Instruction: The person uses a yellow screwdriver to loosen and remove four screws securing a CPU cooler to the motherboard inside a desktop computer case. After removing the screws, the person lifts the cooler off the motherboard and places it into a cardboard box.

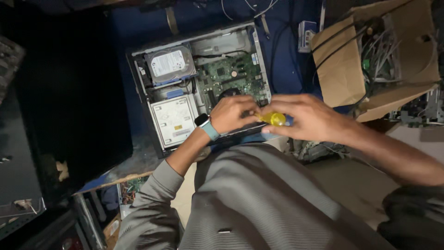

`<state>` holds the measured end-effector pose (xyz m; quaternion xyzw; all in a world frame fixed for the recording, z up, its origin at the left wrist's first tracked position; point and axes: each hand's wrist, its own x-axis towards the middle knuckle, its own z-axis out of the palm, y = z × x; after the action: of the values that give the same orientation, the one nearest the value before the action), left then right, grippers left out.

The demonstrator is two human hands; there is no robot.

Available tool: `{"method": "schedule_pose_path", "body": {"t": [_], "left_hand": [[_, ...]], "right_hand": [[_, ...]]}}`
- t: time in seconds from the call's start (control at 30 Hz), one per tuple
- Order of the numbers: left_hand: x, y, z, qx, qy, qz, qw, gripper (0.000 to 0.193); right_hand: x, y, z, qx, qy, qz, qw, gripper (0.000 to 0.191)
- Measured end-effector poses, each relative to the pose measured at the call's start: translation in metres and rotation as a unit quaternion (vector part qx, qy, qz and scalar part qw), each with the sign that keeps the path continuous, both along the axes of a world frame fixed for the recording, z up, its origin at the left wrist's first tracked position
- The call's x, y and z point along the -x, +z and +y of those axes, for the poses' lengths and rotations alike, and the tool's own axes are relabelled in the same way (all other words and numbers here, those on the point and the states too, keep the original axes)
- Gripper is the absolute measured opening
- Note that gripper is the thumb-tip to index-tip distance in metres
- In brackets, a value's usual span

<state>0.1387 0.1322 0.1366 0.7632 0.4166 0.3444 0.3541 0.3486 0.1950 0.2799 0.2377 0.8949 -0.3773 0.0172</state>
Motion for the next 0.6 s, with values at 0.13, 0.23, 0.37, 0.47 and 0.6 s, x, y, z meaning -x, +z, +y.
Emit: {"method": "schedule_pose_path", "body": {"t": [0.13,0.23,0.37,0.47,0.6], "left_hand": [[0.013,-0.007,0.005,0.058,0.026,-0.029,0.998,0.021],[0.026,-0.018,0.008,0.001,0.065,-0.095,0.993,0.012],[0.040,-0.035,0.003,0.061,0.166,-0.079,0.981,0.011],[0.042,-0.048,0.002,0.129,0.209,-0.092,0.965,0.014],[0.041,-0.063,-0.005,0.116,0.218,-0.137,0.959,0.013]], "right_hand": [[-0.014,-0.010,-0.005,0.036,-0.079,0.064,0.994,0.037],[-0.025,-0.022,-0.011,0.003,-0.108,0.109,0.988,0.036],[-0.026,-0.053,-0.037,0.084,-0.209,0.322,0.920,0.041],[-0.017,-0.081,-0.057,0.170,-0.304,0.456,0.819,0.032],[-0.005,-0.101,-0.073,0.205,-0.340,0.558,0.729,0.021]]}}
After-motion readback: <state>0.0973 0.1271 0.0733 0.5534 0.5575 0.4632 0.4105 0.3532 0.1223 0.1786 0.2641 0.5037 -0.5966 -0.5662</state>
